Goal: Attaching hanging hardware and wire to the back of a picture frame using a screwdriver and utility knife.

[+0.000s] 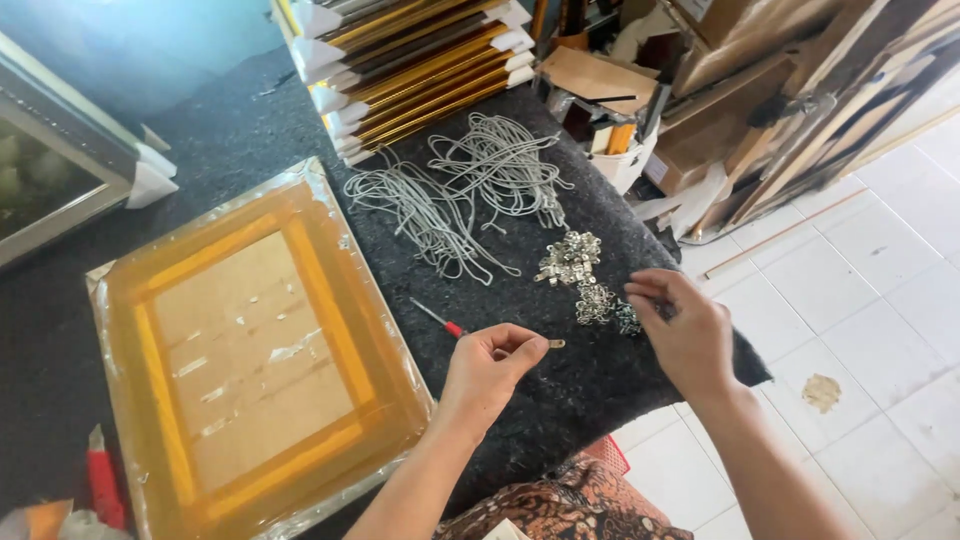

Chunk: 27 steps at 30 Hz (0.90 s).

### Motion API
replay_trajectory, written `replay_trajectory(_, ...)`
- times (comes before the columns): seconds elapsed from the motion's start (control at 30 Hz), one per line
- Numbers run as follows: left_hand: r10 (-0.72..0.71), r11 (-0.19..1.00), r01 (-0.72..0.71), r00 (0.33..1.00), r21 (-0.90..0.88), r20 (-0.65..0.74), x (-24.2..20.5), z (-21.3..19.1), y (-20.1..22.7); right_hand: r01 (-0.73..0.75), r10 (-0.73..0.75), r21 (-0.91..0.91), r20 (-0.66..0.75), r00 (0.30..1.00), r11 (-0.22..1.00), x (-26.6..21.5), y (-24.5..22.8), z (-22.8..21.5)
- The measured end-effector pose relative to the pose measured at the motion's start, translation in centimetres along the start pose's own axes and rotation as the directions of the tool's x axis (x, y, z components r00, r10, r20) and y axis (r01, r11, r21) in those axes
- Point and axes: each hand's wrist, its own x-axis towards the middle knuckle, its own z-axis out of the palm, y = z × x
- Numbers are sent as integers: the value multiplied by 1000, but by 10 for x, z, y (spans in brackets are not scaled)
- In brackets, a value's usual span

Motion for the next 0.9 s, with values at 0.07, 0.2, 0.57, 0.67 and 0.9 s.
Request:
replay_trajectory(0.07,5,999,-6,1000,52,23,13,16,-5,60,-60,26,13,998,998,8,-4,3)
replay_trajectory(0.2,23,979,-31,999,203,42,37,40,-16,194,-209,119,122,970,974,14,-7,8)
replay_trajectory(0.57,85,924,-72,996,375,-17,55,69,5,-170,102,418,178,979,892,26,34,9)
replay_trajectory(0.67,148,931,-99,982,351,-115,66,66,6,-163,118,396,136,984,903,28,34,12)
replay_trajectory(0.9,314,890,-221,932,400,-184,101,60,-4,-113,68,385,128,989,916,29,27,13)
